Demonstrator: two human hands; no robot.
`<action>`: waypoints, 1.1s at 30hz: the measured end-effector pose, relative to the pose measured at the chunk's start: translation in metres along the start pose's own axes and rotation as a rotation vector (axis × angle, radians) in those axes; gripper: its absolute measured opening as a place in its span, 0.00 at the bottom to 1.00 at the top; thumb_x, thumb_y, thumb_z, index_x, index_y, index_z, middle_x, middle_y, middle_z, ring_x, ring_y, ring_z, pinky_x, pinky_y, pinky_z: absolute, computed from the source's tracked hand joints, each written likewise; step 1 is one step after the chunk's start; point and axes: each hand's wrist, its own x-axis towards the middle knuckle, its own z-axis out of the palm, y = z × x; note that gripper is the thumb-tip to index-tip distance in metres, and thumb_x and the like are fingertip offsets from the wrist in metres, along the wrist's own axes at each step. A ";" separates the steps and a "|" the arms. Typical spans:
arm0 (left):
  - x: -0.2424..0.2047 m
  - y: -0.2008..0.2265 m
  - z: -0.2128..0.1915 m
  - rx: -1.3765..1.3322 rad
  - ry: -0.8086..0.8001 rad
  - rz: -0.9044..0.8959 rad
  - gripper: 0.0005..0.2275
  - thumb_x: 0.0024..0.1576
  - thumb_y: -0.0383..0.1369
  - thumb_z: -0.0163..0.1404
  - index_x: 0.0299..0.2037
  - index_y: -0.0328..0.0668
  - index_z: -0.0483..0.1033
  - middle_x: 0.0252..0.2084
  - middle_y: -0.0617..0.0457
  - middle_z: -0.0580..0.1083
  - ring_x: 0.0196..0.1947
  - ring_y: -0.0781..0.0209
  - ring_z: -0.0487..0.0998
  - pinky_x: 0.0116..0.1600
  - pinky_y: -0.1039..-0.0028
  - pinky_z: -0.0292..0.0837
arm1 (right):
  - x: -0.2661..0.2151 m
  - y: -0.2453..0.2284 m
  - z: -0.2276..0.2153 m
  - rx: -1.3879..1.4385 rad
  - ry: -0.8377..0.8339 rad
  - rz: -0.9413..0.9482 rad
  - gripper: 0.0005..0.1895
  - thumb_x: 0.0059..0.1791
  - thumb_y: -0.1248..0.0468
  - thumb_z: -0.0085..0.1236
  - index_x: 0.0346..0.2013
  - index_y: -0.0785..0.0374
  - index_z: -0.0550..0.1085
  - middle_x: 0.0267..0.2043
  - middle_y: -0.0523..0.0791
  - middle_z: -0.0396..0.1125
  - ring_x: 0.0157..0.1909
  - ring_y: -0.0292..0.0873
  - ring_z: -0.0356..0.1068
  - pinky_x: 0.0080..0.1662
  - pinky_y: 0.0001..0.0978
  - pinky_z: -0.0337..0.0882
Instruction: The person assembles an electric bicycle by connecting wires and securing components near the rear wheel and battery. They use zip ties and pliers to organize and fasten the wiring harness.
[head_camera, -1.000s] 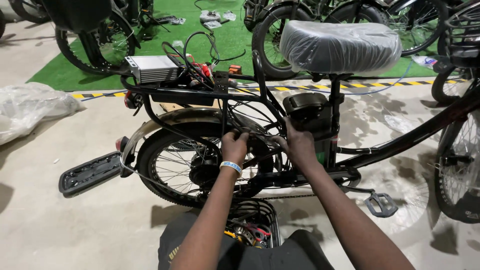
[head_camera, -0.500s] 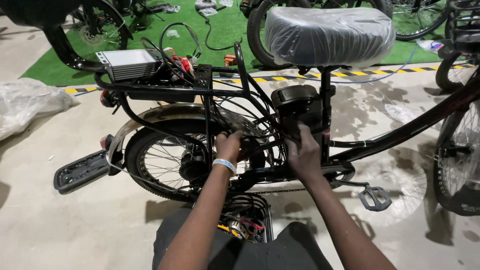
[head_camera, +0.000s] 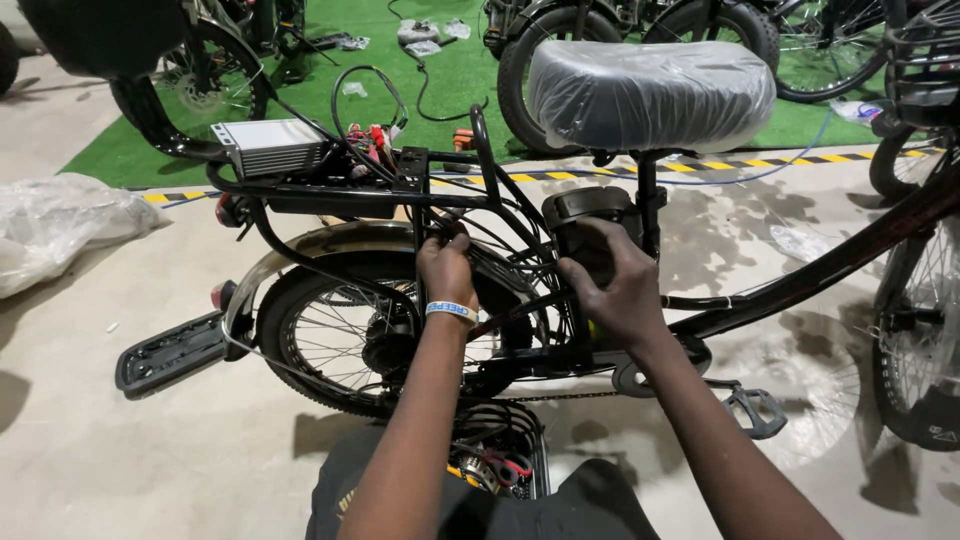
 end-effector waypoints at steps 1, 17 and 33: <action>-0.009 0.008 0.001 -0.001 0.006 0.001 0.14 0.52 0.22 0.48 0.49 0.28 0.68 0.41 0.43 0.70 0.41 0.55 0.71 0.51 0.57 0.66 | 0.008 0.003 0.007 0.003 -0.005 -0.001 0.25 0.42 0.62 0.67 0.53 0.59 0.71 0.43 0.48 0.72 0.46 0.51 0.73 0.48 0.42 0.72; 0.006 0.037 0.019 -0.381 -0.088 -0.319 0.11 0.53 0.27 0.51 0.43 0.46 0.63 0.38 0.62 0.59 0.40 0.73 0.62 0.48 0.85 0.57 | 0.054 0.073 0.081 0.473 -0.682 0.567 0.18 0.33 0.68 0.74 0.32 0.69 0.75 0.28 0.47 0.69 0.31 0.41 0.69 0.34 0.29 0.71; -0.067 0.130 -0.014 0.854 -0.555 0.550 0.06 0.56 0.30 0.49 0.40 0.46 0.78 0.34 0.50 0.79 0.40 0.50 0.81 0.49 0.63 0.75 | 0.014 -0.005 0.070 0.113 -0.360 0.311 0.33 0.43 0.70 0.53 0.63 0.58 0.58 0.49 0.52 0.67 0.49 0.53 0.70 0.48 0.49 0.73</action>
